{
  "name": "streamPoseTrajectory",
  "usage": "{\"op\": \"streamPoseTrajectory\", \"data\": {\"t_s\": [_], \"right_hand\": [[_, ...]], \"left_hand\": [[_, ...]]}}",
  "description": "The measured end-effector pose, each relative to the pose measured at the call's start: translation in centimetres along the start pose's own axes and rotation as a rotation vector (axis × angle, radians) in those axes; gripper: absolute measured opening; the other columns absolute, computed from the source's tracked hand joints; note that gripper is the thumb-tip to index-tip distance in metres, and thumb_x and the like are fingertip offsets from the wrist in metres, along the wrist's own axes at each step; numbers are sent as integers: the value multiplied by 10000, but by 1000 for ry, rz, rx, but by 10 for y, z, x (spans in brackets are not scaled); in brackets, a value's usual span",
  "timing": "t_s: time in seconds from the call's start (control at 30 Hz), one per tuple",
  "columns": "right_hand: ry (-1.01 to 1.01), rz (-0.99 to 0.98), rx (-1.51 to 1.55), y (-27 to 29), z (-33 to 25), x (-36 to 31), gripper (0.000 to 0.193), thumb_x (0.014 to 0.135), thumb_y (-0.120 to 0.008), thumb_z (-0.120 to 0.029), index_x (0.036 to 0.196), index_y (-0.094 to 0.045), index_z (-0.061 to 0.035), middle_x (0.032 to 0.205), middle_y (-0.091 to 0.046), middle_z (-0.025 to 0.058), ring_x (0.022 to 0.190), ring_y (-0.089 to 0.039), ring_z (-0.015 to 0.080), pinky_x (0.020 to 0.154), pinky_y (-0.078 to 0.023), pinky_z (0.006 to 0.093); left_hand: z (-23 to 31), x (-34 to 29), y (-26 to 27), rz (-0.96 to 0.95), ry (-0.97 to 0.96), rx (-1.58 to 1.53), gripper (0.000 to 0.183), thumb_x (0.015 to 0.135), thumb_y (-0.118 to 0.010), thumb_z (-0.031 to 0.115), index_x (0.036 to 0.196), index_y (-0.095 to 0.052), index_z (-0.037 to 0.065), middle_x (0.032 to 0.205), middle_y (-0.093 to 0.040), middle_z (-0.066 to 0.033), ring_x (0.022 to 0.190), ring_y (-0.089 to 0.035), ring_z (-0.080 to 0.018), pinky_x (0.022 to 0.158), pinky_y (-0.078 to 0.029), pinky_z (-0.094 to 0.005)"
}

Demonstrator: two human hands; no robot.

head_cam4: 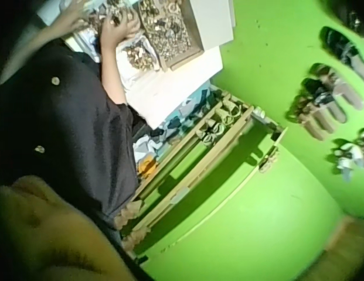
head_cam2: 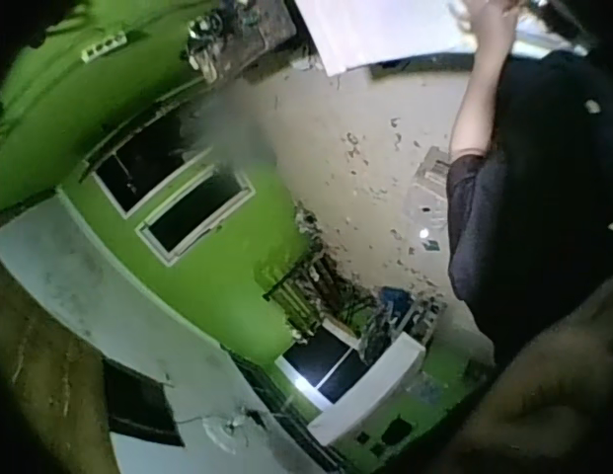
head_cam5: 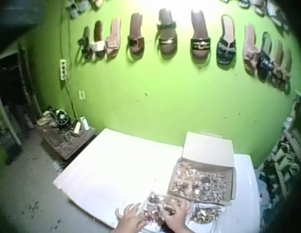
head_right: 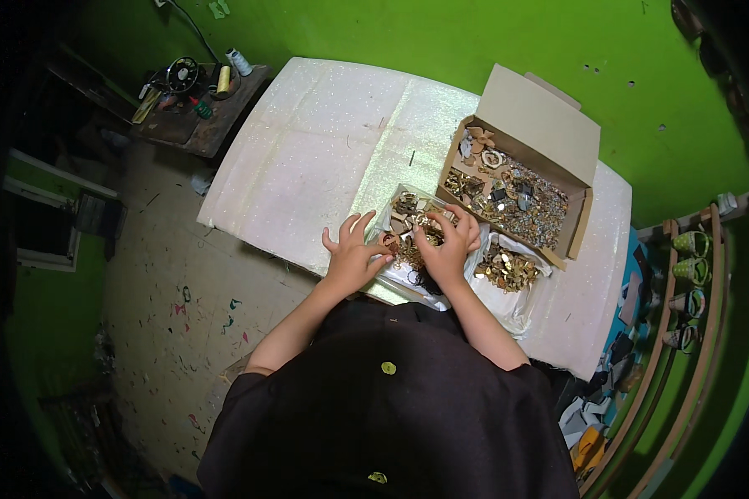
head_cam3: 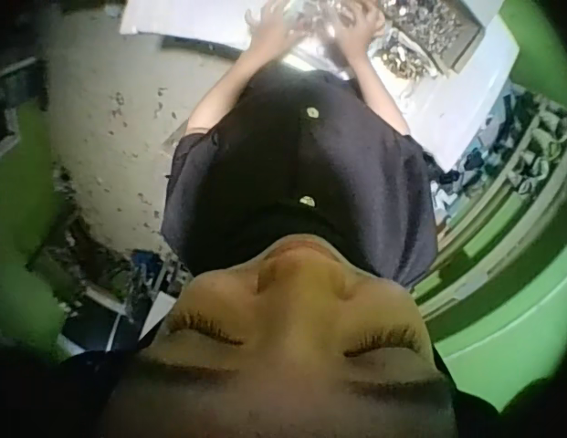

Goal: Sorting small metal shoe ornaments and buckles from a cardboard box into plastic containers.

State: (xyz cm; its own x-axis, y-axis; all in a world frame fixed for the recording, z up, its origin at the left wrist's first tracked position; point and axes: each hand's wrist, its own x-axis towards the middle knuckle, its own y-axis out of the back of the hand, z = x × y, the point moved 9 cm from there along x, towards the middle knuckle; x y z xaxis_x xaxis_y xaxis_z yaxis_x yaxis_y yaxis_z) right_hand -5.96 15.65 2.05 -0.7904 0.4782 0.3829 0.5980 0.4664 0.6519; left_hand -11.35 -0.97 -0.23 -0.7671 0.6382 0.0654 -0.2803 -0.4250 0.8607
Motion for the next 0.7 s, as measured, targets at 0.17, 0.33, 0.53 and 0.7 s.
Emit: {"op": "streamPoseTrajectory", "data": {"t_s": [0.17,0.33,0.53,0.7], "right_hand": [[-32,55,-8,11,11,2,266,703,-727,-244,934,-673,-123,1183,-485,84,1188,-311,284,979,-151,433],[-83,48,4,12,21,-6,270,703,-728,-253,933,-670,-122,1182,-485,83,1196,-306,280,977,-151,431],[-68,-2,2,2,16,-12,287,692,-734,-263,936,-669,-127,1185,-486,83,1194,-318,285,974,-158,431],[-60,-33,-5,-5,16,-14,298,685,-733,-270,940,-670,-129,1188,-487,88,1196,-321,289,972,-164,436]], "left_hand": [[-4,4,-16,48,-33,144,118,756,-682,308,800,-722,207,1429,-307,-105,1324,-232,-312,952,-136,-689],[-8,11,-23,73,-32,141,167,763,-677,317,865,-727,195,1435,-290,-114,1327,-230,-320,935,-126,-702],[-2,17,-37,103,-55,189,173,772,-667,313,866,-706,173,1442,-284,-116,1327,-232,-310,938,-126,-689],[3,13,-33,131,-88,173,132,767,-658,283,824,-696,170,1453,-275,-124,1332,-236,-295,955,-138,-657]]}}
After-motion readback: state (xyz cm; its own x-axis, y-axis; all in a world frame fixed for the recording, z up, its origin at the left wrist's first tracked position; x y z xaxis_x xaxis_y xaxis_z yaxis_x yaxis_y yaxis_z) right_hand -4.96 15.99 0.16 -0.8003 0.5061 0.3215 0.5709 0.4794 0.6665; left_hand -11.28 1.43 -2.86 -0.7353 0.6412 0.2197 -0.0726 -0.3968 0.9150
